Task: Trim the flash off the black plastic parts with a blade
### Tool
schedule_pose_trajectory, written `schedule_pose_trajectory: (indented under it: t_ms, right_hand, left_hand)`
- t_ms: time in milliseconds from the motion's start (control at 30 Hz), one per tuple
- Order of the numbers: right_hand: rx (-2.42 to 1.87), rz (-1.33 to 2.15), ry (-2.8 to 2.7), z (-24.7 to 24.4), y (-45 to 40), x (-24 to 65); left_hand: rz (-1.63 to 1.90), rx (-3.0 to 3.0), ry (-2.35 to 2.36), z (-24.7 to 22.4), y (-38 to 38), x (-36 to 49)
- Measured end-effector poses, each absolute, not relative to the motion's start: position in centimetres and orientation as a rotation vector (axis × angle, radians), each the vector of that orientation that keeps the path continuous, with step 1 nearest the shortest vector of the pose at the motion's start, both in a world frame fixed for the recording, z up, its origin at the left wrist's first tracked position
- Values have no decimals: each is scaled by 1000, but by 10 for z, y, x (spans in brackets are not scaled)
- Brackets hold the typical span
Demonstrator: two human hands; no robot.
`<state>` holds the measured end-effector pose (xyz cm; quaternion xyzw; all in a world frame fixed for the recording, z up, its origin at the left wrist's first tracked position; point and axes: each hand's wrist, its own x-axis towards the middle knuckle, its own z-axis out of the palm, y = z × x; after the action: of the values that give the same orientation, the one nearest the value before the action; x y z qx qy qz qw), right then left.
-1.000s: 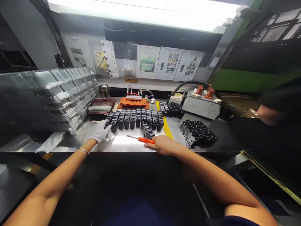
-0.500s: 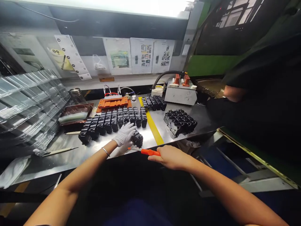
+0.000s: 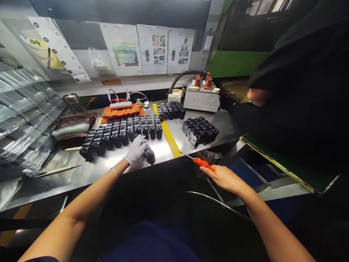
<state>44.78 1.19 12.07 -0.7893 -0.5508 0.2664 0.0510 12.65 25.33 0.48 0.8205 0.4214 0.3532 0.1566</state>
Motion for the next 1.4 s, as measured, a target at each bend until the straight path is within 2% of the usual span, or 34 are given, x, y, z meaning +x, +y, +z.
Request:
schedule_pose_trajectory:
  t_ms: [167, 400, 667, 900, 1100, 1267, 1400]
  right_hand:
    - [-2297, 776, -1702, 100, 32, 441]
    - [-2493, 639, -1726, 75, 75, 432]
    - [-2204, 944, -1652, 58, 100, 452]
    - [-2043, 1086, -1695, 125, 176, 448]
    - [-2166, 1191, -1813, 190, 228, 451]
    - [-2198, 1213, -2049, 258, 254, 441]
    - [-2113, 1267, -2303, 305, 278, 421]
  left_hand:
    - [1057, 2330, 1207, 5, 248, 124]
    - [1067, 2281, 1247, 2, 245, 125]
    - [1072, 2247, 1196, 8, 239, 117]
    - [911, 2377, 1037, 12, 242, 108]
    - [631, 2760, 1046, 64, 258, 104]
    - [388, 2777, 1091, 114, 302, 159]
    - [264, 2758, 971, 125, 350, 204]
